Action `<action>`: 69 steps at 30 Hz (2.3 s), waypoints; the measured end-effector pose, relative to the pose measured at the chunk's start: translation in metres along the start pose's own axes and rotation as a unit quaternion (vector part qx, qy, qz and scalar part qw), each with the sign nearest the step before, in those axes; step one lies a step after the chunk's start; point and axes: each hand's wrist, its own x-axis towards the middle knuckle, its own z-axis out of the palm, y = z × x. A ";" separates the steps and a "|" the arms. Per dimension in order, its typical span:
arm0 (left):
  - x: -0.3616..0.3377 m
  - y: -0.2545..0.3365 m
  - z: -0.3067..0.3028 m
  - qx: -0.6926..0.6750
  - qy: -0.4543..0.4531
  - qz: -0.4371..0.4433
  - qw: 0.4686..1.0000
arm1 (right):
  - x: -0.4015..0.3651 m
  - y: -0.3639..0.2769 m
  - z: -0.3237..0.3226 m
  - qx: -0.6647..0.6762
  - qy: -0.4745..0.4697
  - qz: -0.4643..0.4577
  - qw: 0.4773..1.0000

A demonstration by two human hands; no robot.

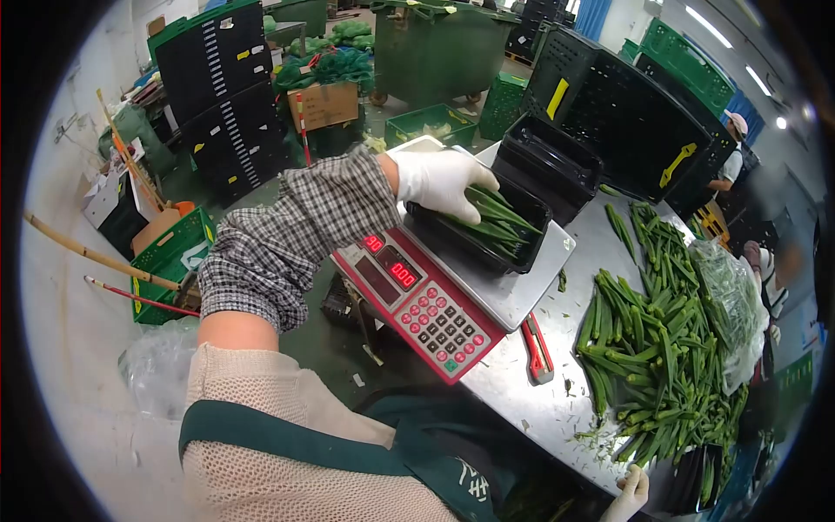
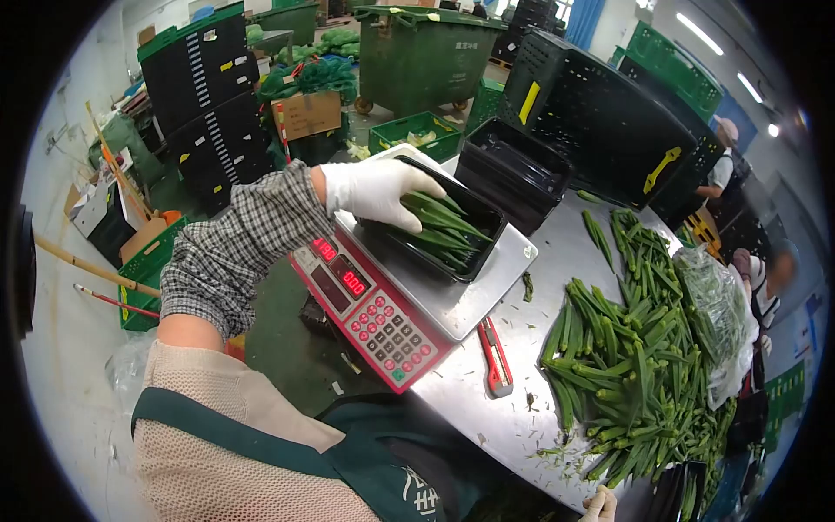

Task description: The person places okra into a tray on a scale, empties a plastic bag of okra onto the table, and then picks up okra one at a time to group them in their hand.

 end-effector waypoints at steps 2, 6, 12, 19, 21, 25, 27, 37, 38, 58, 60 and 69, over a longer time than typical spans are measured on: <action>0.006 0.008 0.001 -0.016 -0.054 -0.045 0.997 | -0.003 -0.009 0.003 0.001 -0.008 -0.002 1.000; 0.023 -0.005 0.008 -0.003 -0.037 -0.037 0.999 | -0.002 -0.006 0.004 0.011 -0.017 -0.002 1.000; 0.035 -0.006 -0.001 -0.045 -0.014 -0.049 0.998 | -0.001 0.000 0.006 -0.007 -0.025 -0.019 0.999; 0.044 -0.027 -0.011 -0.040 0.035 -0.065 0.996 | -0.003 -0.006 0.010 -0.036 -0.036 -0.036 0.998; 0.042 -0.026 -0.022 -0.070 0.078 -0.055 0.993 | -0.003 -0.005 0.010 -0.029 -0.036 -0.023 0.999; 0.033 -0.032 -0.052 -0.201 0.170 -0.077 0.962 | -0.001 -0.013 0.005 -0.023 -0.033 -0.017 0.999; 0.026 -0.038 -0.062 -0.164 0.209 -0.073 0.961 | 0.004 -0.011 0.004 0.003 -0.020 -0.019 1.000; 0.002 -0.026 -0.034 -0.024 0.153 -0.113 0.981 | 0.005 -0.025 0.018 -0.045 -0.039 -0.055 0.997; 0.004 -0.028 -0.026 -0.008 0.143 -0.120 0.982 | 0.006 -0.023 0.017 -0.067 -0.043 -0.074 0.994; 0.000 -0.062 -0.072 -0.154 0.301 -0.140 0.930 | 0.035 -0.071 0.082 0.099 -0.132 -0.110 0.980; -0.013 -0.068 -0.068 -0.143 0.317 -0.136 0.928 | 0.043 -0.107 0.106 0.079 -0.187 -0.126 0.971; -0.011 -0.013 0.004 0.001 0.044 -0.044 0.998 | 0.078 -0.218 0.261 0.063 -0.417 -0.160 0.892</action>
